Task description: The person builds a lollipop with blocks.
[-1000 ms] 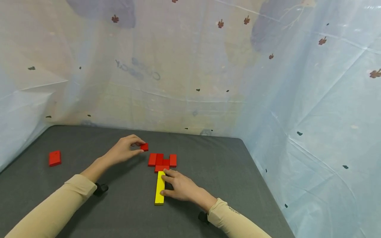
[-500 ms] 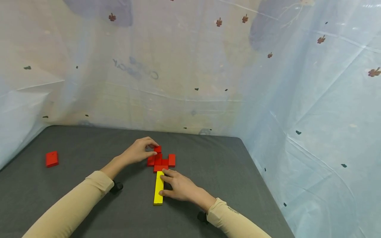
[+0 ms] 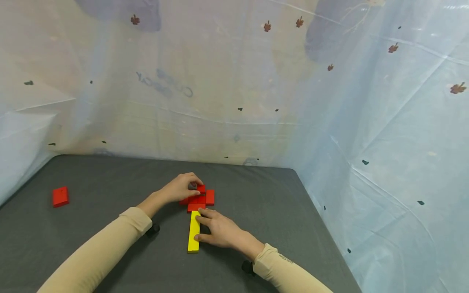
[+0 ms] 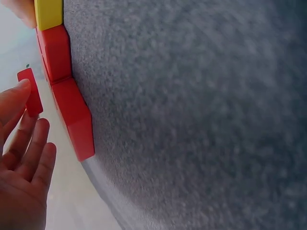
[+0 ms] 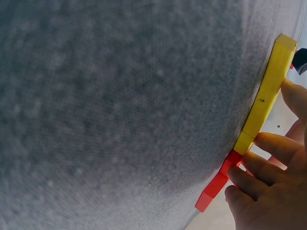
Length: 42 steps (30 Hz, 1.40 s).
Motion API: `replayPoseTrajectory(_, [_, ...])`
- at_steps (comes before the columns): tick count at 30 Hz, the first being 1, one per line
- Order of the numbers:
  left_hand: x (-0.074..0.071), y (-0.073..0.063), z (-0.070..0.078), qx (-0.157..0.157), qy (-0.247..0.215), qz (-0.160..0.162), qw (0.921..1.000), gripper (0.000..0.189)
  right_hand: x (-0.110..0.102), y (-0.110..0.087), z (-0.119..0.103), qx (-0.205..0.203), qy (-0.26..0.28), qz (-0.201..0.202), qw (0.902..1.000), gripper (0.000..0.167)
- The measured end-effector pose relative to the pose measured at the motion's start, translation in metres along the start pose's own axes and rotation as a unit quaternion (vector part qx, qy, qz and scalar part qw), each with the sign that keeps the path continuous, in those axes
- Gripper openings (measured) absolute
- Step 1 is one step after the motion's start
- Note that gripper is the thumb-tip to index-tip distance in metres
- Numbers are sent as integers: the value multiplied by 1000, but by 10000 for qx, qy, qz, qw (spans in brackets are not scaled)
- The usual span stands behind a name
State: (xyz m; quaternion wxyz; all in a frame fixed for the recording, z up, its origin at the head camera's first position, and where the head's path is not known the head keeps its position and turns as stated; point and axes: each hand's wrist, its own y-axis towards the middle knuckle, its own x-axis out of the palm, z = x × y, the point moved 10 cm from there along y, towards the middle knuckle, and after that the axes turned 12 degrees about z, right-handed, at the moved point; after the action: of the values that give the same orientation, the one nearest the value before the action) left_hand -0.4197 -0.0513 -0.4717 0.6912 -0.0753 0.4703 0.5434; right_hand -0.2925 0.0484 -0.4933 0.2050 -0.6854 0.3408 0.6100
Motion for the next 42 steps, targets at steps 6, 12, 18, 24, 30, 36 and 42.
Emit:
replayPoseTrajectory(6, [8,2,-3,40,80,-131,9999,25,1,0,0,10,-8,3,10000,65])
replayPoseTrajectory(12, [13,4,-6,-33,179,-230,9996,25,1,0,0,-10,2,13,10000,65])
replayPoseTrajectory(18, [15,4,-7,-124,246,-298,9992,24,0,0,0,-25,8,41,10000,65])
replayPoseTrajectory(24, [18,5,-7,-174,333,-441,9983,23,0,0,0,-37,23,82,10000,65])
replayPoseTrajectory(30, [18,5,-8,-208,327,-376,9985,22,-1,-1,0,-29,32,75,10000,65])
replayPoseTrajectory(36, [16,6,-8,-174,284,-118,9994,20,-1,-1,0,-19,3,79,10000,65])
replayPoseTrajectory(42, [17,6,-7,-168,271,-68,9995,19,0,0,0,-23,10,84,10000,65])
